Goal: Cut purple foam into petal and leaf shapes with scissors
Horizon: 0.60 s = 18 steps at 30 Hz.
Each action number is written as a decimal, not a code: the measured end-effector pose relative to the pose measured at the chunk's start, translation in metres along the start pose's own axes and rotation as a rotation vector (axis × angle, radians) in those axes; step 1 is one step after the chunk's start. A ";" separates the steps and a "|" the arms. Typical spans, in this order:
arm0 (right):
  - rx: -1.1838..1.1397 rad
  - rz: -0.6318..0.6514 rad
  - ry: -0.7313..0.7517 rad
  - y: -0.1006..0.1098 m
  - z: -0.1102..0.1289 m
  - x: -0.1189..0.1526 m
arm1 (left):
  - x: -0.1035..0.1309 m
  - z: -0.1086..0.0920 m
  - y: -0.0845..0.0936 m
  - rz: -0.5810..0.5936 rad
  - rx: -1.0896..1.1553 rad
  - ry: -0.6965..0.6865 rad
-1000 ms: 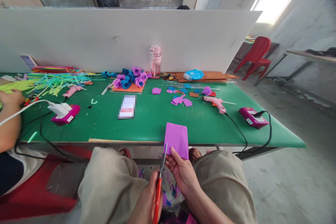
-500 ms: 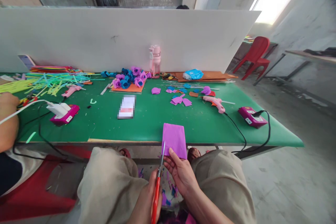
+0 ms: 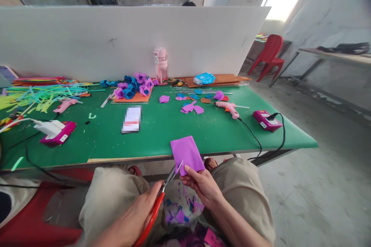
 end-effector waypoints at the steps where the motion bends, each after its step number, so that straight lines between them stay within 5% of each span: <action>1: 0.013 0.014 -0.006 0.002 0.001 0.000 | -0.001 -0.002 0.003 0.062 -0.044 -0.006; 8: 0.099 0.093 -0.014 0.015 0.004 -0.002 | -0.003 -0.010 0.016 0.262 -0.278 0.116; 18: 0.220 0.112 0.109 0.023 0.001 -0.005 | -0.002 -0.006 0.014 0.294 -0.241 0.070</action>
Point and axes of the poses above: each hand's wrist, its own x-axis away from the middle knuckle, its own y-axis out of the back of the hand, z = x × y, the point moved 1 cm from there along -x, towards the middle knuckle, and after that the axes turned 13 degrees about x, right-handed, at the moved point
